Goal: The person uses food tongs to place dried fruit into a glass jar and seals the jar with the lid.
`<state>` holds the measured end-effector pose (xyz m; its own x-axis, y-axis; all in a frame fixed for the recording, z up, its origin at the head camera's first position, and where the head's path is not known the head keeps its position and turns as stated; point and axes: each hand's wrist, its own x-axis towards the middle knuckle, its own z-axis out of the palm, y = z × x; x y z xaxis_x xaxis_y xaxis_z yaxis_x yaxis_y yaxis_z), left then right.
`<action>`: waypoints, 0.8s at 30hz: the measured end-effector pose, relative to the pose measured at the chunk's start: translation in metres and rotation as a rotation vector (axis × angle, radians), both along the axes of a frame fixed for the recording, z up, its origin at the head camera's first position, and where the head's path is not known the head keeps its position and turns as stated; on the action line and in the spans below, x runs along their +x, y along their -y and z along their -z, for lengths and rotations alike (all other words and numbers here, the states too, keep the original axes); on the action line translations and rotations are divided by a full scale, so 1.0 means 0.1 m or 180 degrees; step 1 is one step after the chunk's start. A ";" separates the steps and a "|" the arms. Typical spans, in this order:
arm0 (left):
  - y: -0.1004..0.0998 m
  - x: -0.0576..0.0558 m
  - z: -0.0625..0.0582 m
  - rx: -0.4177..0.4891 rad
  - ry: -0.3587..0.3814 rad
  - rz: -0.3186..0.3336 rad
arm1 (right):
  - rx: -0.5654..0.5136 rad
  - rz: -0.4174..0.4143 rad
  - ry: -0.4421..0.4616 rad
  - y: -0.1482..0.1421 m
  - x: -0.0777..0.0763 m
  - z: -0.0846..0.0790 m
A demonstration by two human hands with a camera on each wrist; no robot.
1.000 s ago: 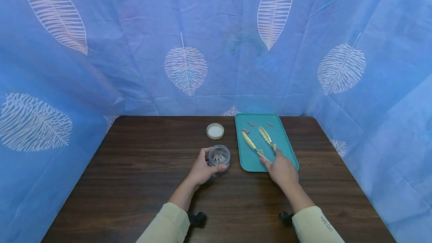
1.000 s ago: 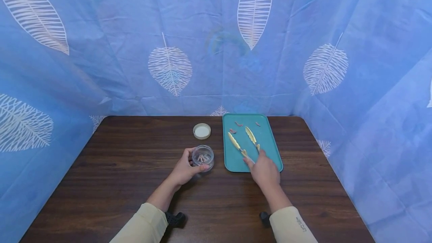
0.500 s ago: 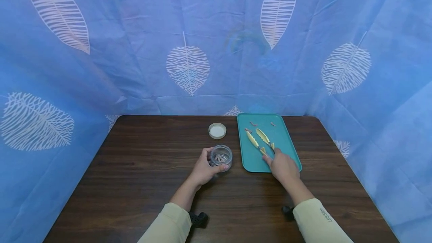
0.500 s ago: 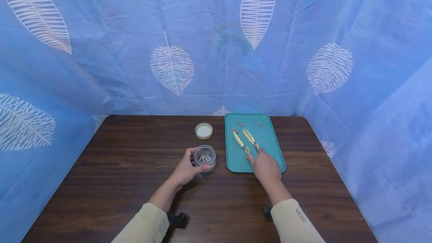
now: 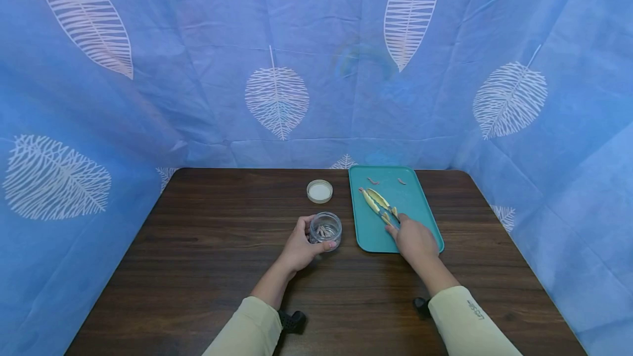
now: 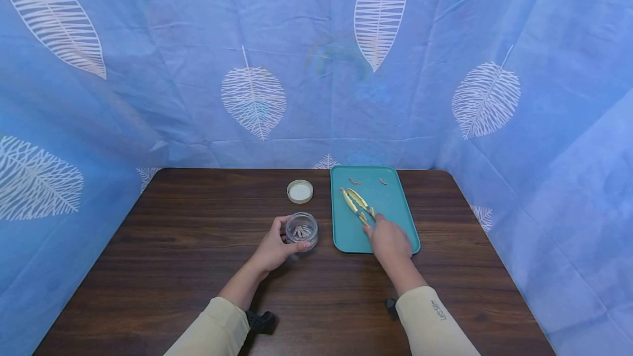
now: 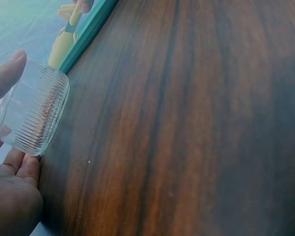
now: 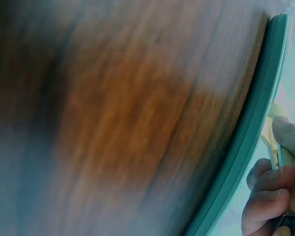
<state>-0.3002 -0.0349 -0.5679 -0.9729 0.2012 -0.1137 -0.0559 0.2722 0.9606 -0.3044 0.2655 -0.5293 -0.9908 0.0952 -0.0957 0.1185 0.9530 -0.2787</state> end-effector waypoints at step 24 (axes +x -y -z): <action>-0.01 0.00 0.01 -0.0060 -0.0015 -0.0028 | -0.0025 0.0006 -0.0269 -0.03 0.12 0.06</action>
<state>-0.3006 -0.0340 -0.5687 -0.9752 0.1904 -0.1127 -0.0538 0.2897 0.9556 -0.2921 0.2681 -0.5355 -0.9953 0.0966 -0.0123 0.0959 0.9506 -0.2954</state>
